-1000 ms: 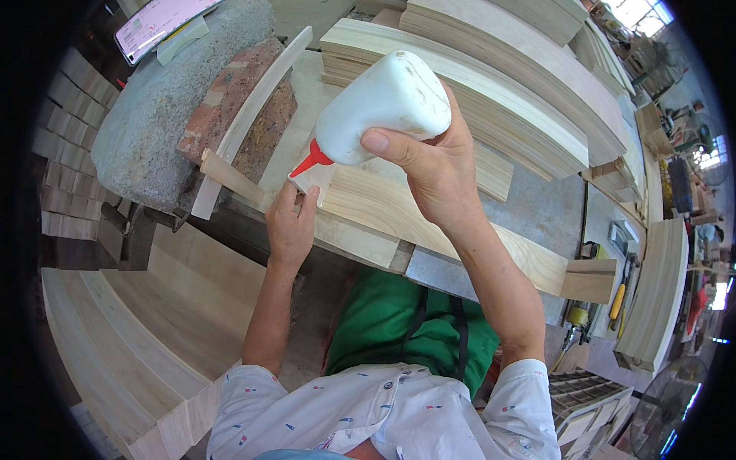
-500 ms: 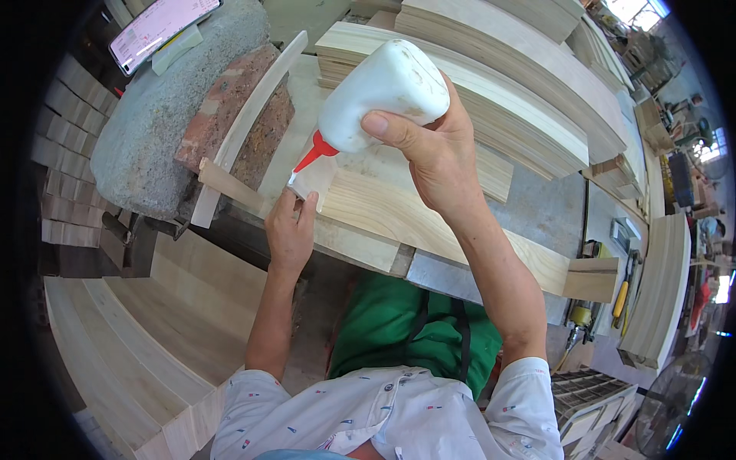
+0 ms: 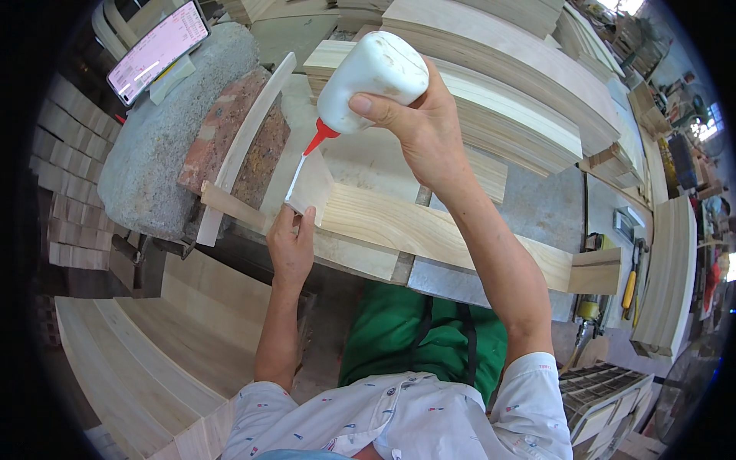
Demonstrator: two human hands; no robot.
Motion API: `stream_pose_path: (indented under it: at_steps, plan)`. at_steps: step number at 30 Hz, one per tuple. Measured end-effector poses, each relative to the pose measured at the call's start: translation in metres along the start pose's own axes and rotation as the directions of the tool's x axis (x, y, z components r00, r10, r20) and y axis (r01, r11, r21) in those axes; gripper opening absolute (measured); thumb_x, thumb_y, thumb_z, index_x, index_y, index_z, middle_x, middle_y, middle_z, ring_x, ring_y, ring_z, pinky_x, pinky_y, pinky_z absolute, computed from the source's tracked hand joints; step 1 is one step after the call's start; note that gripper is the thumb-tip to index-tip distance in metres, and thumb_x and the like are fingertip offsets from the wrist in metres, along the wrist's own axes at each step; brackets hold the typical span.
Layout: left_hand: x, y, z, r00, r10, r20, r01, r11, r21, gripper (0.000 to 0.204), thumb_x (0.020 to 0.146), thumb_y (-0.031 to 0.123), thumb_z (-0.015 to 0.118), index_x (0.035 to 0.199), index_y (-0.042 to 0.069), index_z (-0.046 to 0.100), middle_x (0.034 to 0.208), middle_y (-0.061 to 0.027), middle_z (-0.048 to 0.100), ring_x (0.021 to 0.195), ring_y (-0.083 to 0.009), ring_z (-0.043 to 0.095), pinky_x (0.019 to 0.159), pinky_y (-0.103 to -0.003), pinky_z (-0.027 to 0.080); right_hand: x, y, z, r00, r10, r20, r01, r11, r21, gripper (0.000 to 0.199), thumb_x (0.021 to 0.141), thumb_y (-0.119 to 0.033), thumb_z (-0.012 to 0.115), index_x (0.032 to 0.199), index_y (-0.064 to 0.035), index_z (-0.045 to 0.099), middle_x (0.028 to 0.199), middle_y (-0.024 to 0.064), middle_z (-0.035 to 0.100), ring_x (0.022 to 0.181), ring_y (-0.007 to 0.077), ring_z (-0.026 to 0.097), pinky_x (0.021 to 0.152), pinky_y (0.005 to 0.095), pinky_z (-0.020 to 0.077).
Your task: Applying glue and using a pneumatic nail gun to assemble wooden drawer components at a workbench.
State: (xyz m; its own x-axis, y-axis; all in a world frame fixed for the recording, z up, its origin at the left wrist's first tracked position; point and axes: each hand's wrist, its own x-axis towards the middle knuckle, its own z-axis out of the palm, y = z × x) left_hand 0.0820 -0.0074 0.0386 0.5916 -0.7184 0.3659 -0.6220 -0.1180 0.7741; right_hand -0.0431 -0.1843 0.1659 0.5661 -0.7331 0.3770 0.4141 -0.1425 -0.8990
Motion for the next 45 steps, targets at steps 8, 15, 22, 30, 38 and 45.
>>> stream_pose_path:
  at_steps: [8,15,22,30,38,45]
  plan:
    - [-0.005,-0.01,0.009,0.999,-0.033,-0.019,0.032,0.998,-0.047,0.024,0.09,0.016,0.061,0.102,-0.003,0.058,0.083,-0.0205,0.061,0.074,-0.0332,0.061,0.068,-0.04,0.047,0.001,-0.006,-0.021,0.986,-0.116,-0.124,0.109,0.992,-0.06,0.062,0.078,-0.018,0.077,0.125,0.0009,0.043,0.114,0.0118,0.059,0.103,0.0206,0.061,0.083,0.035,0.0539]
    - [-0.055,0.017,-0.003,0.954,0.04,-0.296,-0.095,0.98,-0.174,0.046,0.083,-0.005,0.062,0.126,-0.003,0.045,0.12,-0.0117,0.047,0.105,-0.0237,0.049,0.094,-0.036,0.041,-0.085,-0.107,-0.123,0.886,-0.147,-0.439,0.183,0.982,0.04,0.045,0.079,-0.017,0.074,0.114,-0.0006,0.054,0.101,0.0101,0.064,0.089,0.0202,0.066,0.072,0.0358,0.0582]
    - [-0.076,0.139,0.138,0.737,0.386,0.555,-0.121,0.883,-0.454,0.076,0.071,0.008,0.076,0.137,0.0,0.039,0.136,-0.0155,0.044,0.124,-0.0284,0.044,0.101,-0.038,0.037,-0.228,-0.225,-0.249,0.6,-0.372,-0.708,0.084,0.91,-0.407,0.038,0.083,-0.016,0.069,0.111,0.0029,0.052,0.103,0.0132,0.062,0.095,0.0261,0.065,0.076,0.0457,0.0599]
    - [-0.09,0.263,0.287,0.444,0.671,0.594,-0.253,0.729,-0.636,0.112,0.064,0.023,0.084,0.146,-0.001,0.012,0.147,-0.0234,0.027,0.137,-0.0362,0.026,0.113,-0.041,0.023,-0.253,-0.215,-0.292,0.483,-0.406,-0.776,-0.032,0.877,-0.479,0.045,0.081,-0.014,0.072,0.115,0.0007,0.048,0.107,0.0138,0.059,0.093,0.0261,0.065,0.071,0.041,0.0606]
    - [-0.097,0.291,0.323,0.45,0.694,0.561,-0.254,0.702,-0.665,0.123,0.063,0.023,0.085,0.146,-0.002,-0.002,0.145,-0.0289,0.025,0.135,-0.0402,0.028,0.112,-0.044,0.025,-0.252,-0.202,-0.311,0.53,-0.403,-0.746,-0.091,0.848,-0.523,0.056,0.078,-0.019,0.076,0.119,0.0021,0.044,0.105,0.0139,0.06,0.093,0.0224,0.064,0.069,0.0332,0.0588]
    - [-0.098,0.291,0.324,0.452,0.672,0.587,-0.233,0.724,-0.649,0.121,0.066,0.019,0.084,0.147,-0.001,-0.003,0.143,-0.0313,0.028,0.132,-0.041,0.034,0.11,-0.044,0.029,-0.249,-0.197,-0.307,0.532,-0.437,-0.725,-0.056,0.836,-0.545,0.052,0.08,-0.017,0.074,0.119,0.0012,0.046,0.105,0.0134,0.06,0.092,0.023,0.065,0.069,0.0346,0.0594]
